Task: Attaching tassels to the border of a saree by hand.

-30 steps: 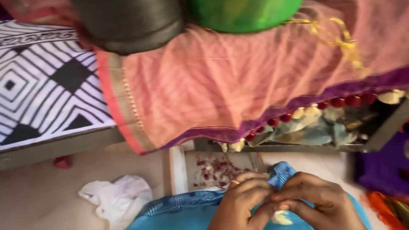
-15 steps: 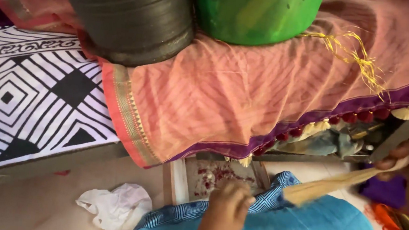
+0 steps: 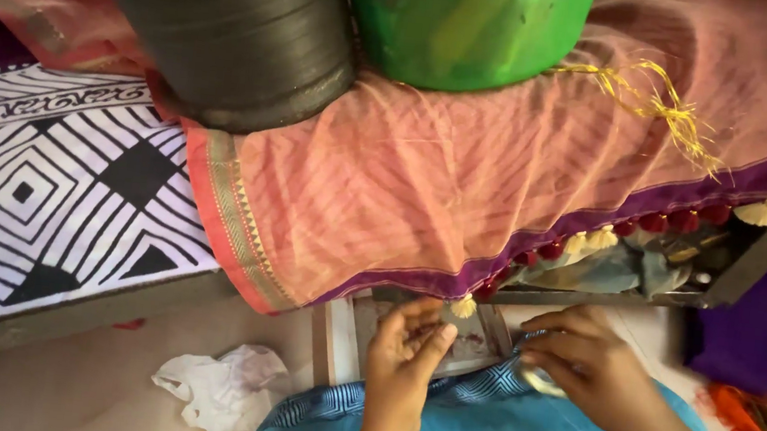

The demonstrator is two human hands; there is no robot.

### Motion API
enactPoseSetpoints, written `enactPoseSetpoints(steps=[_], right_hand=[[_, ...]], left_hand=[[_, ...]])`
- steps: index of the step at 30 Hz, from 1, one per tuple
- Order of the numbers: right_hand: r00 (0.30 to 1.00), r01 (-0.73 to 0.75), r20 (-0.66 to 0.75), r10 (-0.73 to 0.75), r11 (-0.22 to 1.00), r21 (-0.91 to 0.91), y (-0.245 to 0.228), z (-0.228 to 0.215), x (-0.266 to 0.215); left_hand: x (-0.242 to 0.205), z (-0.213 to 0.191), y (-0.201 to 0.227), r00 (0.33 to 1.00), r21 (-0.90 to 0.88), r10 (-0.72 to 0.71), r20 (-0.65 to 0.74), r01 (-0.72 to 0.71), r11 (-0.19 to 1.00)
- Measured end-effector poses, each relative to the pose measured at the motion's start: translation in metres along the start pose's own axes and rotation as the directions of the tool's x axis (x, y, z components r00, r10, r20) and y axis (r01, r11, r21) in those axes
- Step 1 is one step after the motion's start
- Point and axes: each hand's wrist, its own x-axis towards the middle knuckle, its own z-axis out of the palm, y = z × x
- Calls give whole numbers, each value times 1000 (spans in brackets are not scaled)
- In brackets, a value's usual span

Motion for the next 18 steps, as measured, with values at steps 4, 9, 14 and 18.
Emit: enactPoseSetpoints(steps=[4,9,14,18], right_hand=[[975,-197,127,183,975,106,25,44,-4],[740,-663,311,596,571,484,16,63,12],[749,-620,446,490,281,732,-14,48,19],[759,-614,400,514,358,703,-14,47,10]], left_hand=[[-3,3,19,995,-356,43,86,-10,934],[-26,19,66,945,-430,88,314,59,901],[-34,6,59,971,-272,117,208,-58,961],[-36,0,55,947,-265,223,231,-159,951]])
